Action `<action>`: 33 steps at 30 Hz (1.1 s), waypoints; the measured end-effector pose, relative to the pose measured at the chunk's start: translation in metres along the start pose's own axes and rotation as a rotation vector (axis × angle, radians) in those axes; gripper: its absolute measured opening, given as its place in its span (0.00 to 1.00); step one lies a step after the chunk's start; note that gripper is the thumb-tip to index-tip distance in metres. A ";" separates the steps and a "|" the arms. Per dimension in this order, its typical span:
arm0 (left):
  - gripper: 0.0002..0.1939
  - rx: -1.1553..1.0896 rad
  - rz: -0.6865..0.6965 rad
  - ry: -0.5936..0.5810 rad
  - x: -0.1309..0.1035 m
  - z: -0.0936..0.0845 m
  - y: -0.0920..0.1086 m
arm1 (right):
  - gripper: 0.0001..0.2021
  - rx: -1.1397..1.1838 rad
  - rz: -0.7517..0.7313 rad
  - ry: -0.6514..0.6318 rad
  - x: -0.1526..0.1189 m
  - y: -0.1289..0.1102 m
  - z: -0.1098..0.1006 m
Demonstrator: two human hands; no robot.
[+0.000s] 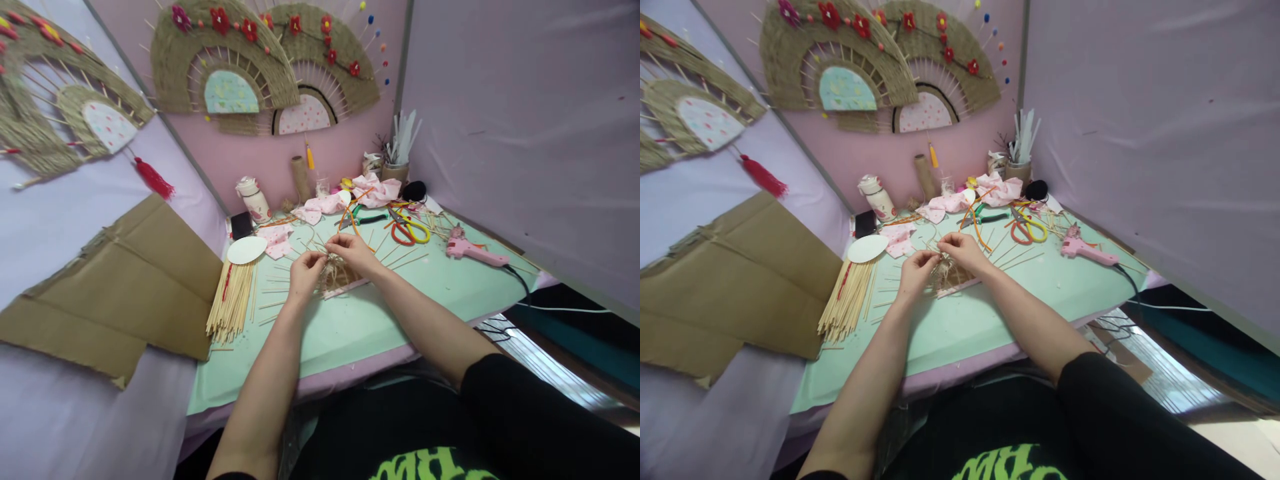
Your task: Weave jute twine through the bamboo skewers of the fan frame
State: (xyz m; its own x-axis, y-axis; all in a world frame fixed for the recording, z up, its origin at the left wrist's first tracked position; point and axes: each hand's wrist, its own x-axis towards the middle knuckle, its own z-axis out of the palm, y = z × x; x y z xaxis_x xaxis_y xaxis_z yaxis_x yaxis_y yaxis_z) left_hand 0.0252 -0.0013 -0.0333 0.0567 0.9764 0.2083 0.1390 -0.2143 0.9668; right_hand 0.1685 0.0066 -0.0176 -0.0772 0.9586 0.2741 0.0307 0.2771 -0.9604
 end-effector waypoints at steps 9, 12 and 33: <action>0.09 0.081 0.007 0.011 -0.001 0.001 0.003 | 0.11 0.100 0.080 -0.032 -0.001 0.001 0.002; 0.09 0.055 0.020 0.019 -0.002 0.001 0.005 | 0.11 0.113 0.082 -0.043 -0.001 0.001 0.002; 0.07 0.231 0.122 0.103 0.002 -0.003 -0.003 | 0.04 -0.539 -0.386 -0.034 -0.002 0.010 0.001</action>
State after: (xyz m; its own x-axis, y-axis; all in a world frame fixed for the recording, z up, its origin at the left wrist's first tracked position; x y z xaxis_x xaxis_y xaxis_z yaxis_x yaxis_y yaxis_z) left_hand 0.0217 0.0009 -0.0356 -0.0121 0.9382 0.3460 0.3594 -0.3188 0.8770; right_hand 0.1683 0.0077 -0.0274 -0.2138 0.7839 0.5829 0.4882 0.6026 -0.6313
